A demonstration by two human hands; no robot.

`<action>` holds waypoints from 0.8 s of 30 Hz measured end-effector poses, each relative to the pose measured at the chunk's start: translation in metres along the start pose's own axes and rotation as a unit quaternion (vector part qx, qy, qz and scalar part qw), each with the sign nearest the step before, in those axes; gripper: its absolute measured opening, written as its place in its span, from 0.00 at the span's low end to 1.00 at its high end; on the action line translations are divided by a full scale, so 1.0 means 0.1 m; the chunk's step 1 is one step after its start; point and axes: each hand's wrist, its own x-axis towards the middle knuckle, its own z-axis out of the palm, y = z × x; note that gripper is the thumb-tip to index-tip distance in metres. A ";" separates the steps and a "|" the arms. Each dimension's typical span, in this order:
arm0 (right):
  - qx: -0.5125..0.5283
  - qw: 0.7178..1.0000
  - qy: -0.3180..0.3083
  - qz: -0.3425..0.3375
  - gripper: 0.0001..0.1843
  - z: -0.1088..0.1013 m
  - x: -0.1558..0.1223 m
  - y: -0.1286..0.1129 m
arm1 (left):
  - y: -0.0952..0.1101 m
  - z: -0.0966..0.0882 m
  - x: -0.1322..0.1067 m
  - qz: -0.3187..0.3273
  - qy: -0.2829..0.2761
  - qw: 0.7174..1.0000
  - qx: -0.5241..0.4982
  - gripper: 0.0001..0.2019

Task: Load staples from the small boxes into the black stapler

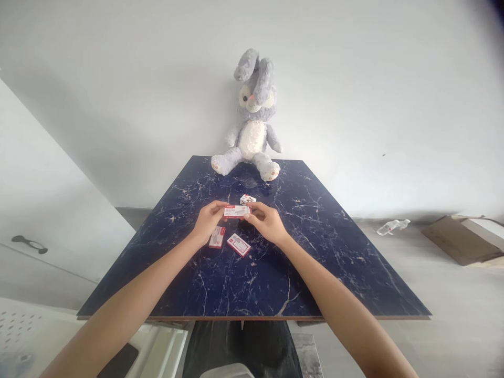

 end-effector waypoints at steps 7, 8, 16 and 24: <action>-0.014 1.000 0.005 -0.018 0.25 0.01 0.00 0.05 | -0.01 -0.03 0.03 -0.004 0.001 1.000 -0.005 0.13; -0.015 1.000 0.004 -0.018 0.24 0.01 0.01 0.07 | -0.03 -0.03 0.04 -0.009 -0.001 1.000 -0.003 0.13; -0.005 1.000 0.000 -0.016 0.24 -0.01 0.02 0.08 | -0.04 -0.03 0.03 -0.019 -0.013 1.000 -0.001 0.12; -0.013 1.000 0.001 -0.013 0.23 -0.01 0.02 0.07 | 0.01 0.00 0.01 -0.038 -0.024 0.999 0.001 0.13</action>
